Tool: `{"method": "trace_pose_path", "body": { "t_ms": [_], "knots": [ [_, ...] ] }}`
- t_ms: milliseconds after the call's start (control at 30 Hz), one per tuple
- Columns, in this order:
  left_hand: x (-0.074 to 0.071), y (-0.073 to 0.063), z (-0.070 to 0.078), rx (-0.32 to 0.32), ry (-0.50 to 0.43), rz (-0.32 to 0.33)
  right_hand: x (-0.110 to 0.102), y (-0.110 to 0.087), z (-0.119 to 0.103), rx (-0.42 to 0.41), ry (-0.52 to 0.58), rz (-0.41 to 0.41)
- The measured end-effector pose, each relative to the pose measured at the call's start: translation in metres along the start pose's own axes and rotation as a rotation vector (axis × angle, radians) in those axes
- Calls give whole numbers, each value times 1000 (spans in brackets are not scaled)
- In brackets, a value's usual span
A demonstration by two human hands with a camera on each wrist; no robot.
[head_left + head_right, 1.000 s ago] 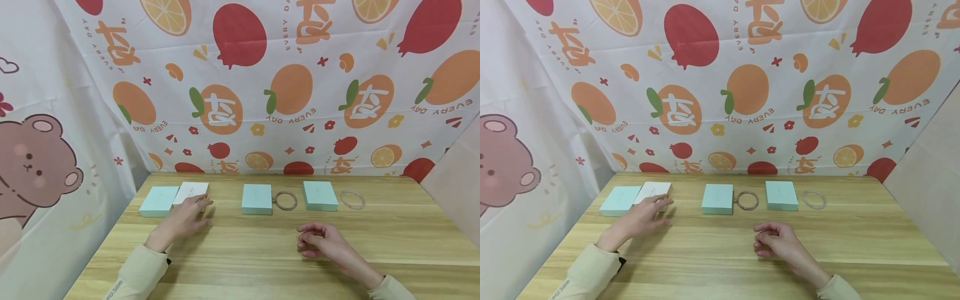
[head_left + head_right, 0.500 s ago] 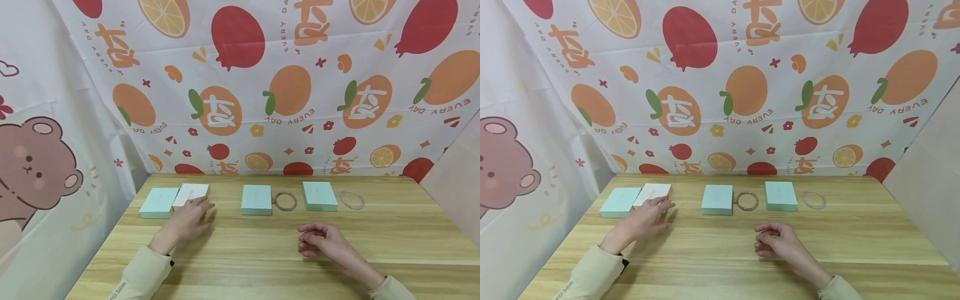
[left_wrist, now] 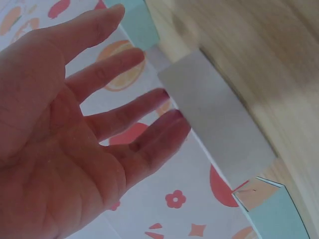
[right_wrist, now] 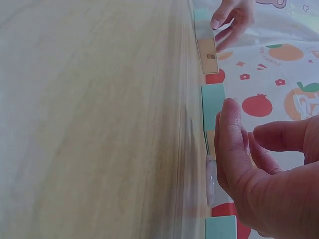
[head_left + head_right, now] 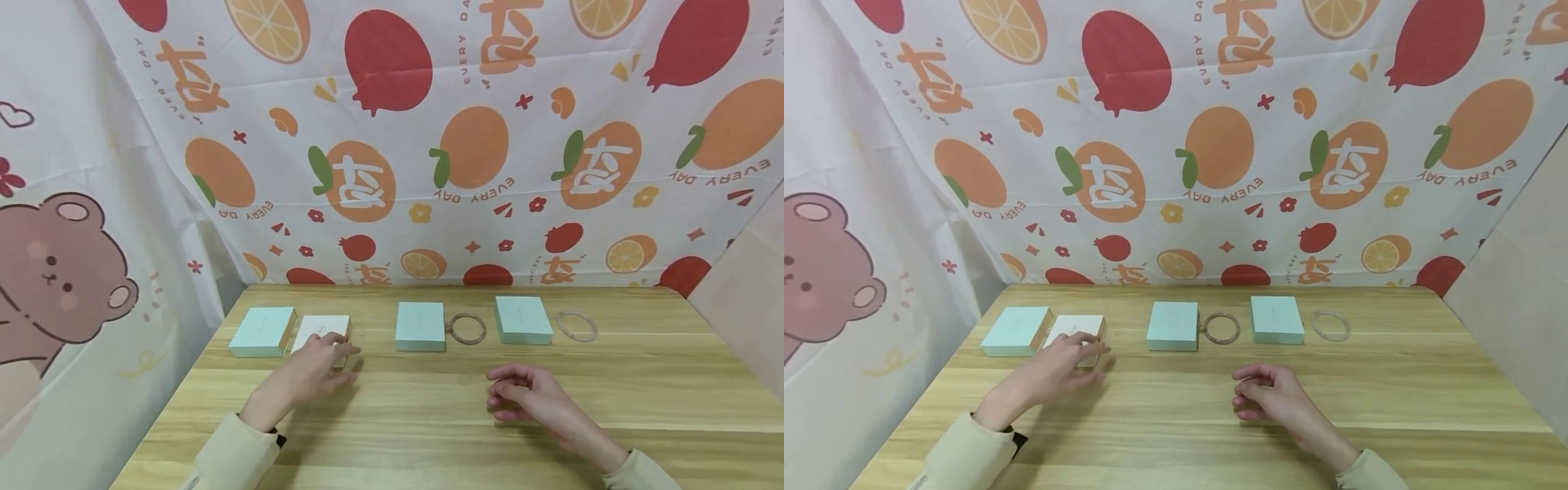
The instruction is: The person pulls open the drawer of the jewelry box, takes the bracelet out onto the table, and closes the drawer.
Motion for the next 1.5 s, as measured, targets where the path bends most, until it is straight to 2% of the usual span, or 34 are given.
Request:
{"method": "trace_pose_path", "body": {
  "t_ms": [233, 500, 700, 833, 1000, 1267, 1333, 1500],
  "knots": [
    [-4, 0, 15, 117, -63, -10, -1, 1, 1, 2, 17, 3],
    [0, -2, 26, 108, -145, -92, -1, -1, 1, -1, 18, -2],
    [3, -6, 41, 158, -169, -126, -1, -1, 2, 1, 15, -4],
    [3, -8, 45, 172, -167, -126, 0, -1, 2, 2, 15, -6],
    [1, -9, 35, 143, -170, -112, -1, 0, 3, 4, 14, -4],
    [0, -8, -1, -8, -123, -80, -2, -1, 3, 6, 12, 0],
    [1, -7, -10, -21, -119, -82, -2, -1, 3, 6, 13, 1],
    [4, -6, -22, -7, -125, -101, -2, -3, 3, 2, 10, 5]
  ]
}}
Point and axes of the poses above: each hand's wrist, its own y-axis towards the middle knuckle, its own x-axis out of the palm, z = x × y, the point moved 8 cm from there along y, towards the middle knuckle, and after that the axes turned 13 degrees about x, right-handed, at the moved point
